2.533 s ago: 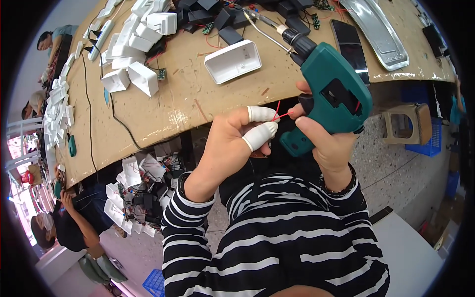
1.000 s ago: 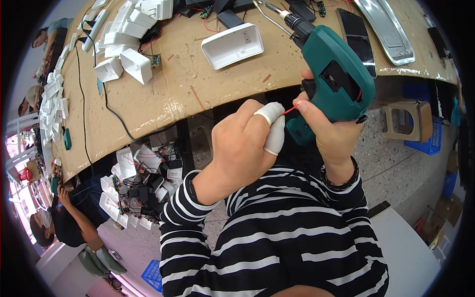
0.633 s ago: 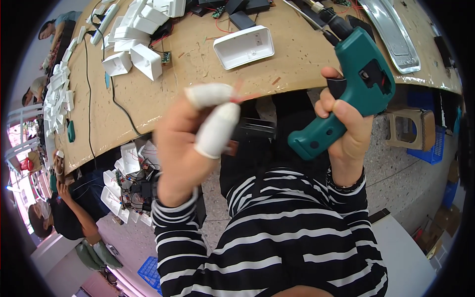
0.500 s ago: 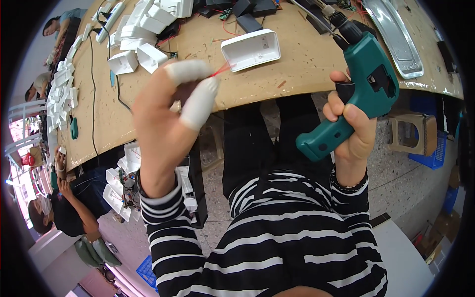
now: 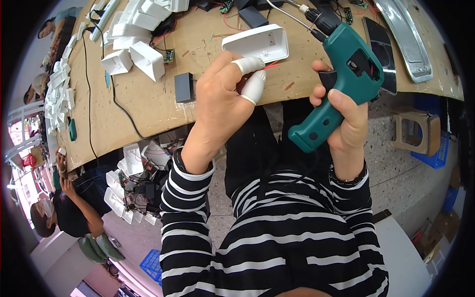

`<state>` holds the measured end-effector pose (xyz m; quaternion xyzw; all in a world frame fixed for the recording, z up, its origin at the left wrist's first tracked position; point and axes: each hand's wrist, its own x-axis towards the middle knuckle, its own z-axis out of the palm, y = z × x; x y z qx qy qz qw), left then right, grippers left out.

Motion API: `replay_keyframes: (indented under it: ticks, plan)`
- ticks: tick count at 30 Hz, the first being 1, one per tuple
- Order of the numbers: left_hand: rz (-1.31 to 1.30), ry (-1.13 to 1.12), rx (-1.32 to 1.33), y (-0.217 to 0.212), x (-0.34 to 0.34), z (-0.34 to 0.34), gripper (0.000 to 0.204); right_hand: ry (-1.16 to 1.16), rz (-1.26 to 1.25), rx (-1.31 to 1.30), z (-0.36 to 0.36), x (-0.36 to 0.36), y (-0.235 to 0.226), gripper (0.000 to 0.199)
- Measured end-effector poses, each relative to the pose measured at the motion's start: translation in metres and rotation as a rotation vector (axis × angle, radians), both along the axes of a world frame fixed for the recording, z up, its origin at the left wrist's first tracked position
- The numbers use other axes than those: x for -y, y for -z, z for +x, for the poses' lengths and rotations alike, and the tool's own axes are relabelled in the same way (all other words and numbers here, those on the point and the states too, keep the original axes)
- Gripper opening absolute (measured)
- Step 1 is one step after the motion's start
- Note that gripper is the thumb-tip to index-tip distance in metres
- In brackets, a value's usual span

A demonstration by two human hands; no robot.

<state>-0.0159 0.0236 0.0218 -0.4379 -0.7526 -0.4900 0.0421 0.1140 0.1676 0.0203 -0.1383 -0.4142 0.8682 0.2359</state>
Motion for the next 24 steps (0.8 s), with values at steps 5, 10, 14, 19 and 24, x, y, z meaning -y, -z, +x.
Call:
replay_keyframes:
  ticks: [5, 10, 14, 19, 24]
  plan:
    - [0.032, -0.017, -0.036, 0.003, -0.001, 0.002, 0.015, 0.073, 0.097, 0.108, -0.011, 0.01, -0.004, 0.051]
    - [0.061, 0.01, -0.008, 0.004, 0.0, 0.003, 0.016, 0.142, 0.197, 0.124, -0.023, 0.021, -0.002, 0.047]
    - [0.051, 0.036, -0.061, 0.008, 0.002, 0.002, 0.019, 0.138, 0.345, 0.131, -0.027, 0.023, 0.002, 0.045]
    - [0.061, 0.004, -0.228, 0.014, 0.002, 0.003, 0.022, 0.15, 0.436, 0.172, -0.03, 0.023, 0.002, 0.045]
    - [0.136, -0.001, -0.343, 0.022, 0.003, 0.005, 0.023, 0.194, 0.467, 0.161, -0.032, 0.026, 0.004, 0.045]
